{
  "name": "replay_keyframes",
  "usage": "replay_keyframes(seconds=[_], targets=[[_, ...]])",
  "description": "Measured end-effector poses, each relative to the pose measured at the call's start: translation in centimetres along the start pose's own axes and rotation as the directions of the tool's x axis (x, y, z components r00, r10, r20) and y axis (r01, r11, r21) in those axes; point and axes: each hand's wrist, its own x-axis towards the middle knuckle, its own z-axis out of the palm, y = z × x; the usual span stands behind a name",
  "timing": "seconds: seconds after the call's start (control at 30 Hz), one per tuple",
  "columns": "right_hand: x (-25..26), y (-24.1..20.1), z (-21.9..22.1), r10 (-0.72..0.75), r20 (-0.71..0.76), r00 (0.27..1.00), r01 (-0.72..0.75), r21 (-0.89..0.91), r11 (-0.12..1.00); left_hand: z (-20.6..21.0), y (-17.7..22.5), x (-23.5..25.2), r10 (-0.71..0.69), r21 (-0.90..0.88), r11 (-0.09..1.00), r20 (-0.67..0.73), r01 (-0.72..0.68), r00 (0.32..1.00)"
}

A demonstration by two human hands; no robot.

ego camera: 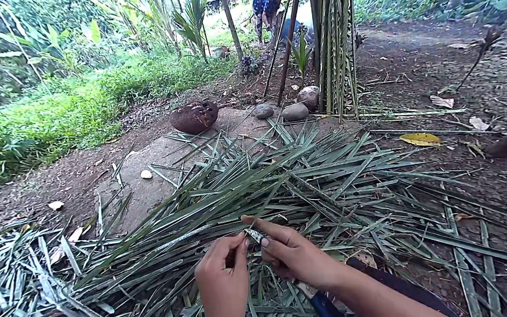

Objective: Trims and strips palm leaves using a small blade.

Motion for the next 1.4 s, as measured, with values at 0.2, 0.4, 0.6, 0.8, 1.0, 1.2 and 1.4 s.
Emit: replay_keyframes(seconds=[0.2,0.4,0.6,0.8,1.0,1.2,1.4], targets=[[0.4,-0.7,-0.1,-0.076,-0.157,0.985,0.094,0.112,0.989,-0.2,0.3,0.1,0.009,-0.078,0.997,0.024,-0.007,1.000],[0.1,-3.7,-5.4,-0.196,-0.680,0.707,0.367,0.114,0.923,-2.0,-0.7,0.6,-0.068,-0.017,0.997,0.057,0.069,0.996],[-1.0,-3.1,-6.1,-0.187,-0.387,0.903,0.131,-0.166,0.977,-2.3,-0.8,1.1,-0.121,-0.005,0.993,-0.005,0.121,0.993],[-0.4,-0.8,-1.3,-0.028,0.046,0.999,0.027,0.010,1.000,-1.3,0.3,0.4,-0.080,-0.100,0.991,0.070,0.087,0.994],[0.0,-0.9,-0.9,-0.114,-0.110,0.987,0.128,0.128,0.983,-1.9,1.0,0.3,-0.148,-0.230,0.953,0.209,0.196,0.966],[-0.4,-2.8,-3.2,-0.165,-0.405,0.899,0.282,0.250,0.926,-3.1,0.5,0.5,-0.204,-0.269,0.917,0.316,0.294,0.927],[-1.3,-4.2,-7.0,-0.182,-0.601,0.778,0.352,0.178,0.919,-4.3,-0.6,1.0,-0.262,-0.168,0.943,0.157,0.287,0.952]])
